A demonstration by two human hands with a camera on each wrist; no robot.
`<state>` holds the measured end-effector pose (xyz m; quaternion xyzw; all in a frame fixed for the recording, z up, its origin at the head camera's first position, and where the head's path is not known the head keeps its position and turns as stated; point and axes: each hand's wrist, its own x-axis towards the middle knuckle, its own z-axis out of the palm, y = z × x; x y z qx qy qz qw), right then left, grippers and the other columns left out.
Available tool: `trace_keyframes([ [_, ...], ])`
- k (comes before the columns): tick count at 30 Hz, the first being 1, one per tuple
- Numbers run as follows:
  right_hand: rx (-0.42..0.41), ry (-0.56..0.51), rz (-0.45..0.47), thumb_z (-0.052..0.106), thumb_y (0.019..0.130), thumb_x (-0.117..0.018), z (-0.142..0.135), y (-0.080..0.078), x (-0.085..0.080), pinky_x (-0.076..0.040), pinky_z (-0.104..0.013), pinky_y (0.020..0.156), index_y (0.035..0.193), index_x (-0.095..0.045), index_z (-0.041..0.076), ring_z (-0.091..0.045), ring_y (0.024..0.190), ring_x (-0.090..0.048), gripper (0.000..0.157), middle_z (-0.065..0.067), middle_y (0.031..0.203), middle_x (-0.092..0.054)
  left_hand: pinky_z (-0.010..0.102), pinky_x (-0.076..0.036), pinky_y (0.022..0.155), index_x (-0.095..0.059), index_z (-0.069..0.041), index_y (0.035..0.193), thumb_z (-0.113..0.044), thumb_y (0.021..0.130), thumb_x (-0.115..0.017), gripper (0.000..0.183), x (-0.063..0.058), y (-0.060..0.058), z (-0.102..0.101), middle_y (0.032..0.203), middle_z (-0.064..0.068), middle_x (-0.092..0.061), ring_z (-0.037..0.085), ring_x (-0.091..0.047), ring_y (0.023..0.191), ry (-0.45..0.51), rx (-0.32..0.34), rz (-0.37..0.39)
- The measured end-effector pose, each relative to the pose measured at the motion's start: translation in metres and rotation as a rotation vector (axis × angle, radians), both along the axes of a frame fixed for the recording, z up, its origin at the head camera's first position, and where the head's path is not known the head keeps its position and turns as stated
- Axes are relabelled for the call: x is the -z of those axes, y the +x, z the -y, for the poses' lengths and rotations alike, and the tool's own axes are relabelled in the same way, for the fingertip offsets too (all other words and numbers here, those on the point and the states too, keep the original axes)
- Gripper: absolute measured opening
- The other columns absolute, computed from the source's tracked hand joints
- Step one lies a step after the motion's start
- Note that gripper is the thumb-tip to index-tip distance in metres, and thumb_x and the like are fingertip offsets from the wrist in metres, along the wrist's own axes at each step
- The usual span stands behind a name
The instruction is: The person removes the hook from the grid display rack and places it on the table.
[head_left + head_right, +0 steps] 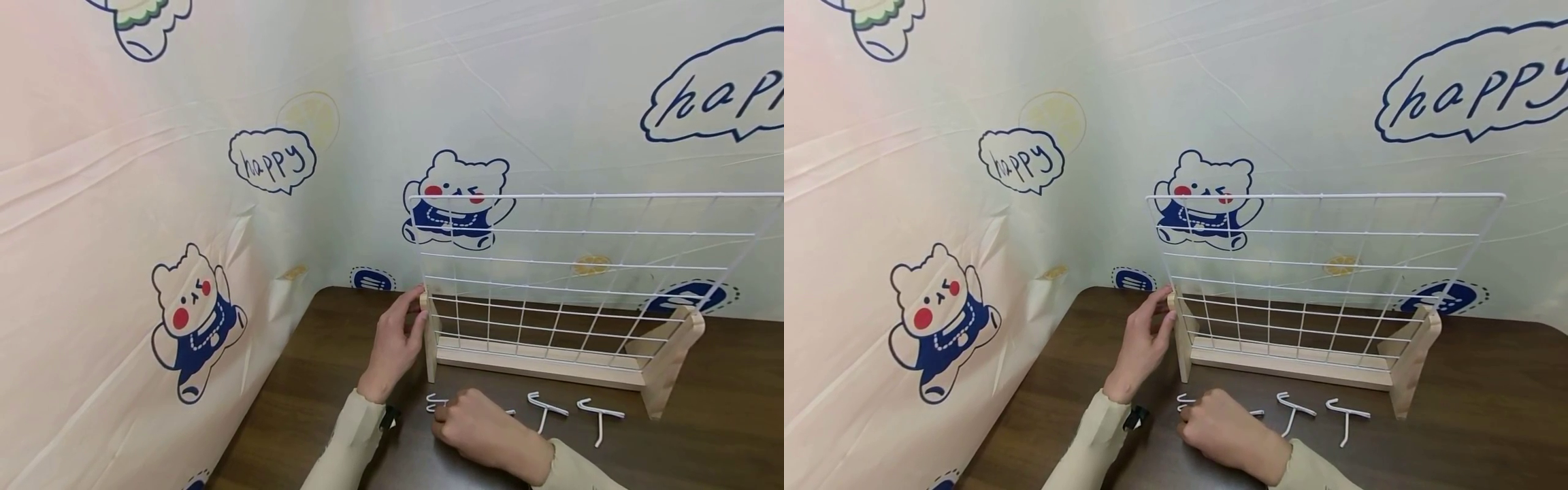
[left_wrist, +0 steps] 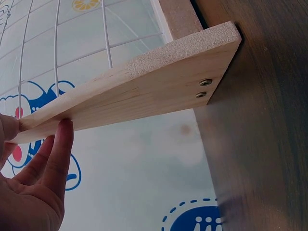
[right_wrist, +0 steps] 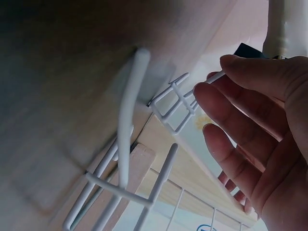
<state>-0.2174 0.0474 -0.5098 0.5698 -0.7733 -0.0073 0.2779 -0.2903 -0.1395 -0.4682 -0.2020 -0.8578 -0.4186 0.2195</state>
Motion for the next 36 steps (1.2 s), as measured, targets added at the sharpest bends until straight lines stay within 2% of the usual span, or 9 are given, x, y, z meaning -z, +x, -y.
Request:
trace_keyframes([
  [9, -0.003, 0.013, -0.021, 0.024, 0.069, -0.083, 0.0009, 0.0019, 0.001, -0.041, -0.028, 0.049, 0.065, -0.064, 0.033, -0.007, 0.054, -0.057, 0.022, 0.017, 0.069, -0.061, 0.034, -0.066, 0.076, -0.053, -0.018, 0.15, -0.017, 0.106, -0.061, 0.044, -0.0012, 0.0001, -0.0003, 0.131, 0.008, -0.069, 0.022, -0.072, 0.109, 0.003, -0.002, 0.003],
  [19, 0.012, 0.034, -0.045, 0.03, 0.076, -0.081, 0.002, 0.006, 0.002, -0.04, -0.029, 0.046, 0.064, -0.066, 0.035, -0.009, 0.053, -0.056, 0.02, 0.017, 0.067, -0.06, 0.032, -0.066, 0.077, -0.053, -0.019, 0.15, -0.019, 0.106, -0.061, 0.044, -0.0004, 0.0011, -0.0006, 0.133, 0.007, -0.068, 0.022, -0.072, 0.11, -0.007, -0.011, 0.0],
  [28, 0.014, 0.047, -0.034, 0.031, 0.077, -0.081, 0.0023, 0.0068, 0.0031, -0.038, -0.029, 0.044, 0.064, -0.066, 0.036, -0.007, 0.054, -0.056, 0.02, 0.018, 0.068, -0.061, 0.033, -0.066, 0.076, -0.053, -0.019, 0.15, -0.018, 0.106, -0.061, 0.044, -0.0004, 0.0003, -0.0006, 0.132, 0.007, -0.069, 0.022, -0.072, 0.109, -0.009, -0.008, -0.013],
  [36, 0.013, 0.064, -0.016, 0.03, 0.079, -0.079, 0.0025, 0.0076, 0.0027, -0.037, -0.029, 0.044, 0.064, -0.068, 0.036, -0.007, 0.052, -0.055, 0.02, 0.017, 0.068, -0.061, 0.026, -0.065, 0.077, -0.053, -0.018, 0.149, -0.018, 0.106, -0.061, 0.044, 0.0004, -0.0003, -0.0003, 0.131, 0.007, -0.069, 0.021, -0.071, 0.109, -0.018, -0.018, -0.002],
])
